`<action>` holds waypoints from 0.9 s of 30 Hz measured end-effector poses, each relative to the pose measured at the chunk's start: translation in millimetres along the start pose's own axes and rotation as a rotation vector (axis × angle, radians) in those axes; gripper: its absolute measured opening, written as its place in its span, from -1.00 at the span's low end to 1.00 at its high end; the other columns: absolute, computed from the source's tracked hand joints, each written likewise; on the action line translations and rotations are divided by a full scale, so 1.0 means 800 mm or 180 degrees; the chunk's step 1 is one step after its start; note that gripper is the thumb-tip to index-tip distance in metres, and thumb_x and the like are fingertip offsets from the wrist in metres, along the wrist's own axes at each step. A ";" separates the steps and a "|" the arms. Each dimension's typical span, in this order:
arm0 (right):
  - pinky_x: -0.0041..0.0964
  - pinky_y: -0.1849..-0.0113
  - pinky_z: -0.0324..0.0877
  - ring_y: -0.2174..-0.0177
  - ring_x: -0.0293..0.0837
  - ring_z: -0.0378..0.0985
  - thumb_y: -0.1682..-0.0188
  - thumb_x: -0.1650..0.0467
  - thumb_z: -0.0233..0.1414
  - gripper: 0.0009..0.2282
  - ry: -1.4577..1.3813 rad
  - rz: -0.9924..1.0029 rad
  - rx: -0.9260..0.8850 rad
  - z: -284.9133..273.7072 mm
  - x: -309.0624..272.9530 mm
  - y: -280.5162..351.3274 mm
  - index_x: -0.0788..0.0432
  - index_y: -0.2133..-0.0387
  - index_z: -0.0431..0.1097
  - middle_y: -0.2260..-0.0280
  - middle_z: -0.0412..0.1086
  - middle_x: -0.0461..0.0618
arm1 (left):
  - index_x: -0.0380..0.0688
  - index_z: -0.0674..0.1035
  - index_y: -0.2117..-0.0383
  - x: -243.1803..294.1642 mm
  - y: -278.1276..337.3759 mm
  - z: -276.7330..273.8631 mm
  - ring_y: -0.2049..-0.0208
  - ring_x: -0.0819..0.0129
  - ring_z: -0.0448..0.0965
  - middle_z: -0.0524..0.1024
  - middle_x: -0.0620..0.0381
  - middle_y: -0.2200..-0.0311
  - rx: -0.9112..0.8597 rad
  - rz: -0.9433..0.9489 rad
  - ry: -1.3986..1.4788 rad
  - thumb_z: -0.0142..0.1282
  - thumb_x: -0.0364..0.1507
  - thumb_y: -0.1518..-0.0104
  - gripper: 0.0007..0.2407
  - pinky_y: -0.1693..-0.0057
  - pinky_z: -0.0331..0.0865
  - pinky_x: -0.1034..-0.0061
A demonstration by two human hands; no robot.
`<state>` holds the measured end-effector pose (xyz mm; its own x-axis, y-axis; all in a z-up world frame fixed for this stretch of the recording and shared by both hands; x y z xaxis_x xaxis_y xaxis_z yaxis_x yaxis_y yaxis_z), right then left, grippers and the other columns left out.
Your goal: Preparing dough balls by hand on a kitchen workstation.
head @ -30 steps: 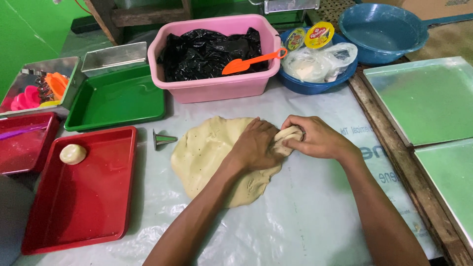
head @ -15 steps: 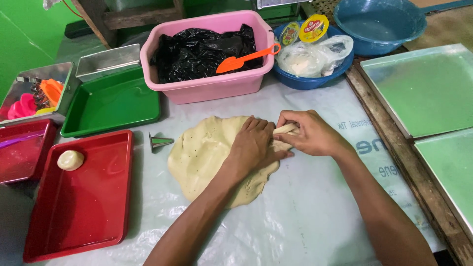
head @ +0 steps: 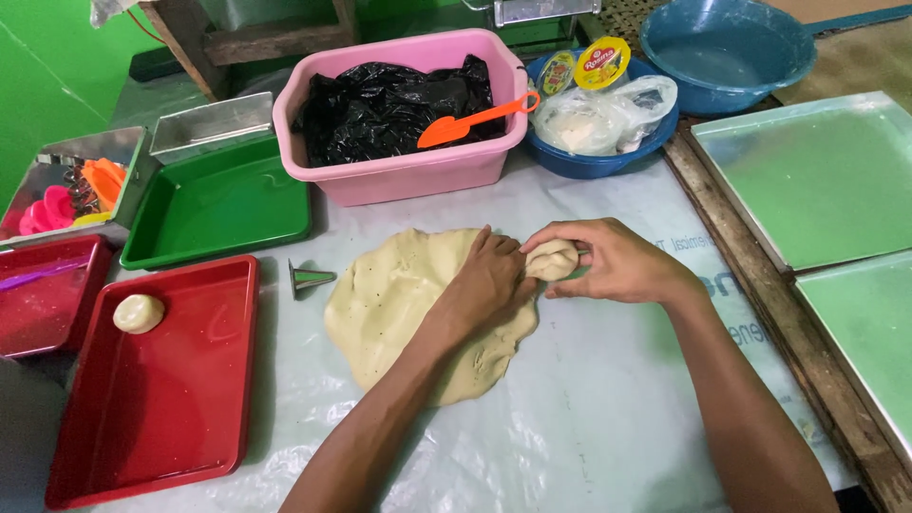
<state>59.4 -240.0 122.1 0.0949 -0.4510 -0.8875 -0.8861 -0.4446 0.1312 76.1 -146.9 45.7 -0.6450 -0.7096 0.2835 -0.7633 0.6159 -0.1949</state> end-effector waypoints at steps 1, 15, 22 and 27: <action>-0.15 0.16 0.61 0.17 -0.09 0.54 0.30 0.62 0.32 -0.53 -0.0006 0.0004 0.0005 0.000 -0.002 0.001 0.17 0.04 0.52 0.12 0.55 0.14 | -0.15 0.61 0.31 -0.001 0.000 0.001 -0.13 0.06 0.46 0.57 -0.03 0.12 -0.0007 0.0006 0.0001 0.06 -0.11 -0.16 -0.66 -0.43 0.01 -0.01; -0.08 0.24 0.46 0.33 -0.04 0.58 0.15 0.44 0.27 -0.84 0.1040 -0.0554 0.0369 -0.008 -0.020 0.005 0.05 0.31 0.53 0.45 0.51 0.02 | -0.01 0.59 0.43 0.007 0.008 -0.034 -0.10 0.16 0.49 0.59 0.13 0.22 0.0119 -0.0033 0.0563 0.01 -0.32 -0.13 -0.87 -0.41 0.06 0.00; -0.13 0.34 0.43 0.46 -0.13 0.48 0.18 0.47 0.23 -0.87 0.0698 -0.0550 0.0562 -0.014 -0.014 0.003 0.07 0.37 0.53 0.57 0.43 0.03 | -0.04 0.56 0.39 0.012 0.010 -0.038 -0.13 0.07 0.45 0.58 0.08 0.19 -0.0129 0.0036 0.0768 -0.04 -0.32 -0.23 -0.85 -0.41 -0.02 -0.10; -0.28 0.39 0.41 0.48 -0.23 0.44 0.24 0.53 0.24 -0.83 0.0165 -0.0562 0.0679 -0.023 -0.002 -0.004 0.11 0.38 0.56 0.60 0.42 -0.06 | 0.00 0.55 0.36 0.012 0.010 -0.041 -0.14 0.08 0.45 0.57 0.12 0.21 -0.0147 -0.0008 0.0804 -0.04 -0.37 -0.23 -0.89 -0.42 -0.03 -0.09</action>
<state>70.6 -252.2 131.0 0.2744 -0.4224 -0.8639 -0.9288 -0.3492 -0.1243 64.8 -137.3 77.6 -0.6091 -0.6067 0.5107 -0.7587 0.6333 -0.1526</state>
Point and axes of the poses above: each hand's wrist, its own y-axis away from the middle knuckle, its own z-axis out of the palm, x = y × z, the point moved 10 cm from there along -y, towards the middle knuckle
